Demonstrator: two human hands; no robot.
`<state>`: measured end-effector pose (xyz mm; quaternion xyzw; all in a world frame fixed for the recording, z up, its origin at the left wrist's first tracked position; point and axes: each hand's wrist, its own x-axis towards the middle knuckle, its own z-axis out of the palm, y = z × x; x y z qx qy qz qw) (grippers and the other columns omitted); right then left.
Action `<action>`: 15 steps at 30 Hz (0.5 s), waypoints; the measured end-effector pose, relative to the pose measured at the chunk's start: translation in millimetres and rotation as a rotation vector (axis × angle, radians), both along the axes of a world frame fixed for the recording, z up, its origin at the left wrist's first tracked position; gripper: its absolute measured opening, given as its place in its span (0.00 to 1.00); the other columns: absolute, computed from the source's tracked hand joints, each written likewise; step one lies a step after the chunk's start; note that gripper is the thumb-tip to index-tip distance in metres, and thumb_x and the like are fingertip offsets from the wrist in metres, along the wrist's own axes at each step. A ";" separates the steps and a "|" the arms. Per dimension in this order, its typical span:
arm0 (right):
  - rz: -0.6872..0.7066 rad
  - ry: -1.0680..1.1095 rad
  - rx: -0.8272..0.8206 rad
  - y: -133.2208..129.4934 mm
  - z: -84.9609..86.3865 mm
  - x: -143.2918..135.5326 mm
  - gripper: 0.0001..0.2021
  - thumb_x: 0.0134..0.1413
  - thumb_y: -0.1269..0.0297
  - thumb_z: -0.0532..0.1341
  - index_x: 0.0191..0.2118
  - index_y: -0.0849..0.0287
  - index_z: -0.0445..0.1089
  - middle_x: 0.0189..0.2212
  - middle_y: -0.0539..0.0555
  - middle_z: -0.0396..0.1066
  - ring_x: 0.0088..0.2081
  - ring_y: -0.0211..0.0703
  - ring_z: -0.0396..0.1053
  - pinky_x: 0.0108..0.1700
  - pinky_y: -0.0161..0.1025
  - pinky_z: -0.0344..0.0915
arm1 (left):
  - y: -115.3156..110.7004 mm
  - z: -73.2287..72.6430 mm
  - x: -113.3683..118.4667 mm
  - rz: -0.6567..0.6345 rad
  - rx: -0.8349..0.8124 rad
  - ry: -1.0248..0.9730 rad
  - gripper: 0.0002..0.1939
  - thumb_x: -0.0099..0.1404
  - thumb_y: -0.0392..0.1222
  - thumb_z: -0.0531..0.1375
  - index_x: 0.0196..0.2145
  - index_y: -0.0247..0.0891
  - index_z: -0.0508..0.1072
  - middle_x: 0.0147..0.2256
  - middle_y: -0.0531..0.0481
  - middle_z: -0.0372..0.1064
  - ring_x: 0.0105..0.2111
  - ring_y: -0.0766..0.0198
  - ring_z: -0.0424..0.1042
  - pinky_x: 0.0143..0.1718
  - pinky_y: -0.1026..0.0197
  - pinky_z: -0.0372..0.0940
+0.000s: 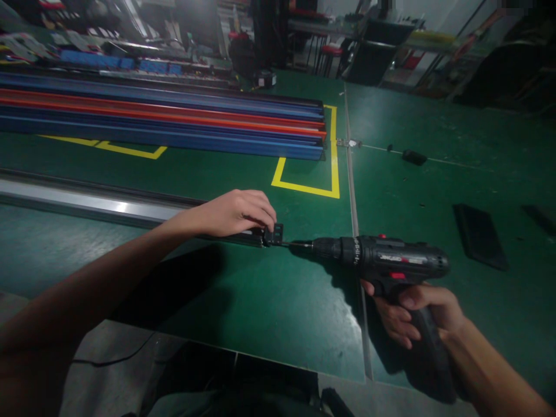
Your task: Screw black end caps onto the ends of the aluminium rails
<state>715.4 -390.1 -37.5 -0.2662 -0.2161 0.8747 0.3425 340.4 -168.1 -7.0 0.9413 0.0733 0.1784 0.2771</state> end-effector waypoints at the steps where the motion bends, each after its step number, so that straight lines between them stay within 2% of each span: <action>1: 0.000 -0.002 0.001 0.0 -0.5 -0.2 0.21 0.53 0.66 0.61 0.53 0.64 0.76 0.23 0.45 0.61 0.18 0.32 0.58 0.27 0.35 0.72 | -0.1 -0.2 -0.1 0.001 0.001 0.000 0.12 0.74 0.36 0.58 0.42 0.44 0.83 0.45 0.48 0.81 0.48 0.61 0.76 0.52 0.56 0.69; 7: -0.009 -0.034 -0.016 -1.4 -1.2 -1.4 0.21 0.52 0.65 0.60 0.52 0.64 0.75 0.23 0.45 0.61 0.18 0.32 0.58 0.26 0.35 0.72 | -1.5 0.0 1.9 0.015 -0.013 -0.013 0.12 0.73 0.36 0.60 0.42 0.45 0.84 0.43 0.48 0.81 0.46 0.61 0.76 0.50 0.56 0.70; 12: -0.026 -0.070 -0.023 -1.1 -0.2 -3.1 0.20 0.50 0.65 0.61 0.50 0.64 0.74 0.22 0.45 0.62 0.17 0.33 0.56 0.24 0.35 0.71 | -1.7 0.8 3.8 0.019 0.038 -0.033 0.10 0.72 0.38 0.61 0.41 0.45 0.84 0.43 0.49 0.82 0.53 0.57 0.74 0.58 0.51 0.69; 15: -0.025 -0.073 -0.033 -1.2 -0.8 -4.6 0.21 0.50 0.65 0.61 0.50 0.64 0.73 0.22 0.45 0.62 0.17 0.32 0.57 0.24 0.35 0.71 | -1.3 -0.3 3.0 0.010 0.031 -0.026 0.10 0.73 0.37 0.60 0.42 0.44 0.84 0.44 0.48 0.82 0.54 0.57 0.74 0.58 0.52 0.69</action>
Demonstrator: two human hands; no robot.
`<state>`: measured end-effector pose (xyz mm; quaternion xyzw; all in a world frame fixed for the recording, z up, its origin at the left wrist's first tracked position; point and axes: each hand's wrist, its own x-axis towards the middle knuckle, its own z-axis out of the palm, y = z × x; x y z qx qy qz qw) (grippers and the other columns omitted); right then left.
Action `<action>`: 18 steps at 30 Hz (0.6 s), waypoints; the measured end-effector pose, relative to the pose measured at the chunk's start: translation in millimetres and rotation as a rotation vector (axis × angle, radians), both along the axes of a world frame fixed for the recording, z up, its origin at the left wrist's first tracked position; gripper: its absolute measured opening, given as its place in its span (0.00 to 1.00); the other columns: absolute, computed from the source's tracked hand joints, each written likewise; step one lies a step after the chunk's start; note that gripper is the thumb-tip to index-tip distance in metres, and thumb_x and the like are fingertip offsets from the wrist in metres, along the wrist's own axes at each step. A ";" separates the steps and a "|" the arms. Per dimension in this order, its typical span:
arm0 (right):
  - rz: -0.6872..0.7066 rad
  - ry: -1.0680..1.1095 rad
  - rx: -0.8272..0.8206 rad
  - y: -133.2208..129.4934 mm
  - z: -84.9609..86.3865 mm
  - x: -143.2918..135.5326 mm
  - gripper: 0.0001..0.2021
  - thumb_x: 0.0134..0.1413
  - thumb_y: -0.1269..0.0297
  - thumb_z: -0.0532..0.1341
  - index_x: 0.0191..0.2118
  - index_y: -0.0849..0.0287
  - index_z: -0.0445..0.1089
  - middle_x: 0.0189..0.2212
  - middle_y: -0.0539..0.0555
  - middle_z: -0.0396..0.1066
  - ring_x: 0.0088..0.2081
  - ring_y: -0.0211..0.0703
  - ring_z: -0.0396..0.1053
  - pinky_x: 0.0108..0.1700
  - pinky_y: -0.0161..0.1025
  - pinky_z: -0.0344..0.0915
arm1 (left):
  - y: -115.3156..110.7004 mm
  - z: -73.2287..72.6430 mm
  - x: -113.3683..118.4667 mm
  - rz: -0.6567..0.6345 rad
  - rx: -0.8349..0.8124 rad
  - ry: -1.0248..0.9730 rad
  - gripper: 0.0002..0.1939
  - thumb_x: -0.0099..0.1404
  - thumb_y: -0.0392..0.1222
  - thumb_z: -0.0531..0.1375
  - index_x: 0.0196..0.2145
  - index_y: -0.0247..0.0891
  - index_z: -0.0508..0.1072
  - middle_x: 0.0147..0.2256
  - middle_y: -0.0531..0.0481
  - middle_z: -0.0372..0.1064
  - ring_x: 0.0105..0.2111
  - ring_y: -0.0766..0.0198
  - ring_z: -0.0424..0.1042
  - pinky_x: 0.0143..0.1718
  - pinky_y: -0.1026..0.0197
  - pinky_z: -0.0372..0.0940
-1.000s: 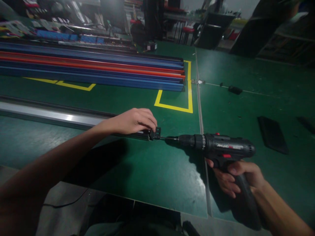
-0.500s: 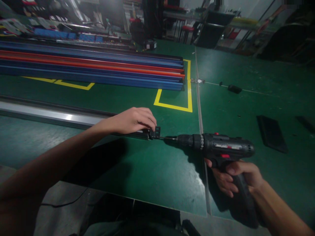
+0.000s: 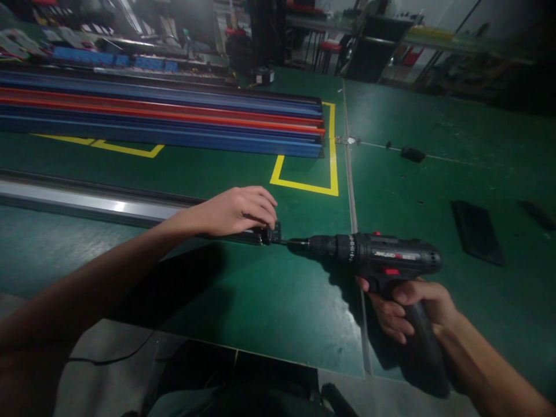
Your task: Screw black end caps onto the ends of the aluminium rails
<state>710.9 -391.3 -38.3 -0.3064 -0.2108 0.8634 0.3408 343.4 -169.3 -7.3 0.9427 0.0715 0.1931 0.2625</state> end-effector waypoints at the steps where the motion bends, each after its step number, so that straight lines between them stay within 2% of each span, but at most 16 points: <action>1: -0.003 0.004 -0.002 -0.1 -0.3 -0.5 0.21 0.50 0.64 0.61 0.50 0.64 0.73 0.22 0.45 0.61 0.17 0.32 0.56 0.24 0.35 0.71 | 0.1 -0.4 -0.4 -0.004 -0.009 0.006 0.10 0.73 0.37 0.60 0.42 0.44 0.83 0.45 0.48 0.81 0.52 0.58 0.75 0.56 0.53 0.69; 6: 0.007 0.041 -0.001 0.0 0.5 -3.4 0.20 0.52 0.65 0.61 0.51 0.65 0.73 0.22 0.44 0.60 0.17 0.32 0.56 0.25 0.34 0.71 | -0.1 0.1 -1.3 -0.015 -0.045 0.043 0.12 0.73 0.35 0.59 0.44 0.43 0.84 0.48 0.46 0.80 0.49 0.60 0.77 0.53 0.56 0.71; 18: -0.014 0.060 -0.023 -0.6 1.2 -5.2 0.20 0.53 0.66 0.62 0.51 0.65 0.77 0.22 0.46 0.61 0.17 0.31 0.57 0.25 0.34 0.72 | -1.7 4.3 1.4 -0.038 -0.085 0.018 0.13 0.71 0.33 0.59 0.39 0.44 0.85 0.42 0.48 0.81 0.45 0.61 0.78 0.51 0.60 0.70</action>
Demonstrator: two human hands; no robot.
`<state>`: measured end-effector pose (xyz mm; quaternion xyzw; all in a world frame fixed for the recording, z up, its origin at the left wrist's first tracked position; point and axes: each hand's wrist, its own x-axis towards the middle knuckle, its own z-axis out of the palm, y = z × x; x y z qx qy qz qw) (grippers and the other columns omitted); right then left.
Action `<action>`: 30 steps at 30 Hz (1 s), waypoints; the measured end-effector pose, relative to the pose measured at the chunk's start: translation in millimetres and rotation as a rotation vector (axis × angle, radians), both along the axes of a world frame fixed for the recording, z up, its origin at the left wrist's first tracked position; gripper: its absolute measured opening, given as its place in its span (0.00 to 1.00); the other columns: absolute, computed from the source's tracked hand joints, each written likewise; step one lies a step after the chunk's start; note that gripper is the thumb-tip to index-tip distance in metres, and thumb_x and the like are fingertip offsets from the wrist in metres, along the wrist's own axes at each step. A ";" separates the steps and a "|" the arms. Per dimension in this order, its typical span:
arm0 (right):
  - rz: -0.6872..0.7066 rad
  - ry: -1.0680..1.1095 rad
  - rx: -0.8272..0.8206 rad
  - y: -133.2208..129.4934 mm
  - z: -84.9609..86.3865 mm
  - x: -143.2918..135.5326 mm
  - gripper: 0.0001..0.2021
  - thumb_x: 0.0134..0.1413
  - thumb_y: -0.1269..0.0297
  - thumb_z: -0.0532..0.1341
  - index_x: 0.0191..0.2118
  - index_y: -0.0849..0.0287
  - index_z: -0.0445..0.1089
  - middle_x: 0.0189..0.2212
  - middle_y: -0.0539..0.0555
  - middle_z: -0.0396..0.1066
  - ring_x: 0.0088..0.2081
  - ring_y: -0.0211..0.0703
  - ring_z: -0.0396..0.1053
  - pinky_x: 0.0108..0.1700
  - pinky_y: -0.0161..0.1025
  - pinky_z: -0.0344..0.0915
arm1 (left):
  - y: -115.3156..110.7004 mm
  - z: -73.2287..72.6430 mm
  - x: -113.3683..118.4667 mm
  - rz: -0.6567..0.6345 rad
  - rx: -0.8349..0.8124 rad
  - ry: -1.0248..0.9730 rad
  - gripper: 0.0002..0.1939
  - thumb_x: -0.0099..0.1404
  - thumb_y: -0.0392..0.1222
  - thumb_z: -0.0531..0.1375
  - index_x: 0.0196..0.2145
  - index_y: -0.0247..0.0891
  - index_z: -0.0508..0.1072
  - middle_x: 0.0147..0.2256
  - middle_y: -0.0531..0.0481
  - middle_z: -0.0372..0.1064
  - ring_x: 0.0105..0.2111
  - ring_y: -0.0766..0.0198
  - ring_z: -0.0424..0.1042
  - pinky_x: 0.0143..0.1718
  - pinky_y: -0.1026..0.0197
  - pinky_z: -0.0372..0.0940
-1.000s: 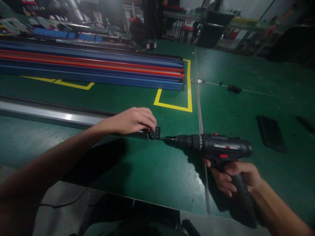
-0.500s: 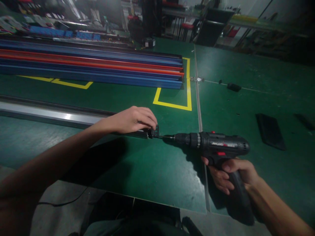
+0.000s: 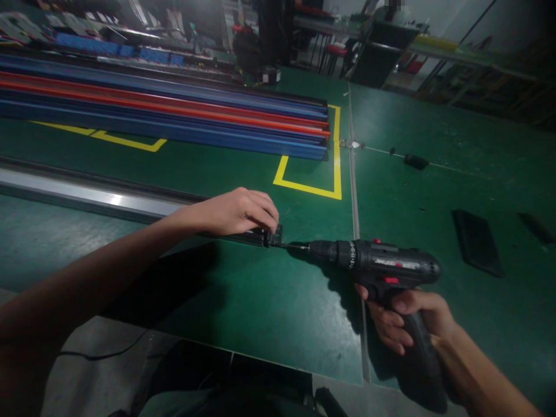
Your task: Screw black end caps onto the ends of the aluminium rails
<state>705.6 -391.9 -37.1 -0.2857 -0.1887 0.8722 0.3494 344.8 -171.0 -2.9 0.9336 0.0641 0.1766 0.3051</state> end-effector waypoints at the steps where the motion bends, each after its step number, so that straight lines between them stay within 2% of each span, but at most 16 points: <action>1: 0.008 0.003 -0.001 0.4 0.0 -0.2 0.20 0.53 0.66 0.62 0.51 0.64 0.78 0.22 0.46 0.61 0.17 0.31 0.57 0.25 0.34 0.72 | 0.2 -0.1 0.1 -0.003 0.000 -0.007 0.14 0.71 0.32 0.59 0.39 0.44 0.85 0.41 0.48 0.81 0.45 0.62 0.78 0.51 0.60 0.71; 7: 0.027 0.028 -0.007 0.9 1.1 -1.2 0.20 0.55 0.66 0.64 0.53 0.64 0.79 0.22 0.45 0.61 0.18 0.31 0.59 0.26 0.34 0.73 | 0.6 0.0 -0.3 0.001 0.015 -0.002 0.15 0.70 0.29 0.58 0.38 0.42 0.85 0.41 0.47 0.81 0.45 0.62 0.78 0.50 0.60 0.70; 13: 0.031 0.011 -0.026 -0.2 -0.7 -0.1 0.21 0.61 0.61 0.65 0.57 0.64 0.77 0.23 0.45 0.60 0.18 0.30 0.58 0.27 0.34 0.73 | 0.3 0.0 -1.4 0.007 0.018 0.023 0.16 0.69 0.27 0.58 0.38 0.42 0.84 0.42 0.48 0.81 0.45 0.63 0.77 0.50 0.62 0.69; 19: 0.059 0.017 0.017 1.3 -4.3 -1.6 0.15 0.60 0.63 0.65 0.51 0.60 0.79 0.22 0.43 0.59 0.18 0.30 0.58 0.26 0.32 0.73 | 0.7 -0.5 -2.1 0.015 0.011 0.032 0.16 0.69 0.27 0.58 0.38 0.43 0.84 0.42 0.49 0.81 0.45 0.63 0.77 0.50 0.63 0.68; 30: 0.062 0.022 -0.013 -0.6 -5.0 -0.6 0.13 0.60 0.65 0.64 0.49 0.60 0.79 0.21 0.44 0.59 0.18 0.30 0.59 0.26 0.33 0.73 | 2.5 -4.0 -3.3 0.009 0.016 0.044 0.15 0.72 0.30 0.57 0.39 0.43 0.84 0.44 0.49 0.81 0.47 0.63 0.76 0.51 0.62 0.67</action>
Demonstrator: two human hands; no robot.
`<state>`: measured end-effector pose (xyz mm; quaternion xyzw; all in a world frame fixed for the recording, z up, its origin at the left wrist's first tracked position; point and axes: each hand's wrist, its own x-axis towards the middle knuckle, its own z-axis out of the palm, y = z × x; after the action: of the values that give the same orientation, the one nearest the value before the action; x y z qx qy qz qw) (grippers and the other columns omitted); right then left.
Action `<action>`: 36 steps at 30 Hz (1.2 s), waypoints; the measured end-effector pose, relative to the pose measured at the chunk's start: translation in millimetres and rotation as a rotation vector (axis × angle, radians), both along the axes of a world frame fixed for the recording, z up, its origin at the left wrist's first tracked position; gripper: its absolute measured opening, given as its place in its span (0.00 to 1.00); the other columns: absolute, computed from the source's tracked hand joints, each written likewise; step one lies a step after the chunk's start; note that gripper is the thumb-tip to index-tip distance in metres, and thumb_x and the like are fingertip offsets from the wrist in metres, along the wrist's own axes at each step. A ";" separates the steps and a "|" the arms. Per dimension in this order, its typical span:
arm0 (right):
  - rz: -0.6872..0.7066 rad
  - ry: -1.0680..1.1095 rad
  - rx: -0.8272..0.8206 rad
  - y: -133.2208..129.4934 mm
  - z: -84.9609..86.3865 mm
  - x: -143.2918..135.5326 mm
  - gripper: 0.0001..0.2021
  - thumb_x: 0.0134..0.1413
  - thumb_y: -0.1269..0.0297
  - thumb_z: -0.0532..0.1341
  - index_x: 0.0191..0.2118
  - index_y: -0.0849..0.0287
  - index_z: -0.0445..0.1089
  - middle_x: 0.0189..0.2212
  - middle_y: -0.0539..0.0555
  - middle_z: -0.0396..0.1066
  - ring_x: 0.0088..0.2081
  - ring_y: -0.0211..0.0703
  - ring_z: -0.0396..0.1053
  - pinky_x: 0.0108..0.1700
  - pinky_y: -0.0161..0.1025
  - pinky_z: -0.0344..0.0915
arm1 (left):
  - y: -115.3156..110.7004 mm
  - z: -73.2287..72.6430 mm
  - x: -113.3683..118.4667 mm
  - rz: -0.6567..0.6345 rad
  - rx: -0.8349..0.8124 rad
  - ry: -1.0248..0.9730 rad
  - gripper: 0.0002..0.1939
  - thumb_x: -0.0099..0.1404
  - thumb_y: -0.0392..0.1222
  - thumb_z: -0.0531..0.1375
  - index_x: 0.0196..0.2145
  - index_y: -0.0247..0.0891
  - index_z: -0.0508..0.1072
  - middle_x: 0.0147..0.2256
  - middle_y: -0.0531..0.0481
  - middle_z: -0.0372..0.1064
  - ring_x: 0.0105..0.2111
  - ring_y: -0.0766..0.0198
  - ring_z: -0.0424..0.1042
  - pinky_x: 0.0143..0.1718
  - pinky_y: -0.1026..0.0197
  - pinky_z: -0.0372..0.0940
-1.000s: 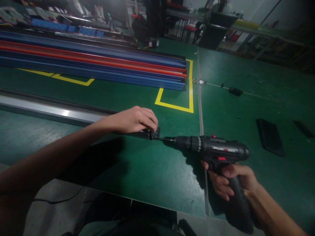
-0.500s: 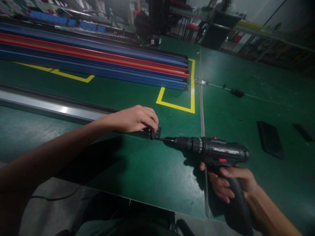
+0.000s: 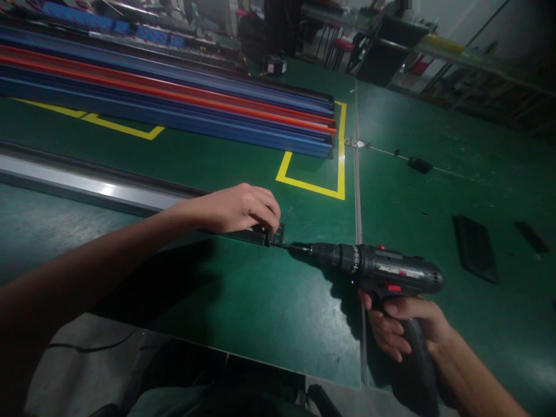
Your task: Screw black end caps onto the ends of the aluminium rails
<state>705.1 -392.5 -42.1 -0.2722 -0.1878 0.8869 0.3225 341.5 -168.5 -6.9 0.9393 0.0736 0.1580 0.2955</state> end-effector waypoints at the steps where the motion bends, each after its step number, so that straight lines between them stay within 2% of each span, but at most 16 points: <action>1: -0.001 0.005 -0.002 -0.1 -0.2 -0.2 0.13 0.60 0.65 0.64 0.49 0.60 0.79 0.21 0.44 0.59 0.17 0.30 0.59 0.26 0.33 0.73 | 0.1 -0.3 -0.1 -0.002 -0.001 0.000 0.15 0.72 0.30 0.57 0.39 0.43 0.84 0.44 0.49 0.81 0.47 0.63 0.76 0.52 0.62 0.67; 14: -0.017 -0.040 0.007 -1.5 -0.5 0.6 0.14 0.58 0.63 0.64 0.48 0.60 0.79 0.21 0.43 0.58 0.17 0.31 0.56 0.25 0.33 0.71 | -0.3 0.0 -0.1 0.009 -0.022 -0.002 0.17 0.70 0.28 0.57 0.39 0.43 0.84 0.44 0.48 0.81 0.46 0.63 0.76 0.51 0.61 0.68; 36: -0.018 -0.046 -0.003 -2.5 -0.6 0.6 0.15 0.58 0.63 0.65 0.49 0.62 0.78 0.21 0.44 0.59 0.17 0.31 0.58 0.25 0.34 0.72 | 0.2 -0.1 -0.2 0.013 -0.020 0.013 0.18 0.71 0.28 0.56 0.39 0.43 0.84 0.44 0.48 0.80 0.46 0.63 0.76 0.51 0.60 0.68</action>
<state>705.7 -394.9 -42.7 -0.2949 -0.1914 0.8776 0.3258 341.3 -168.3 -7.1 0.9368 0.0833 0.1534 0.3033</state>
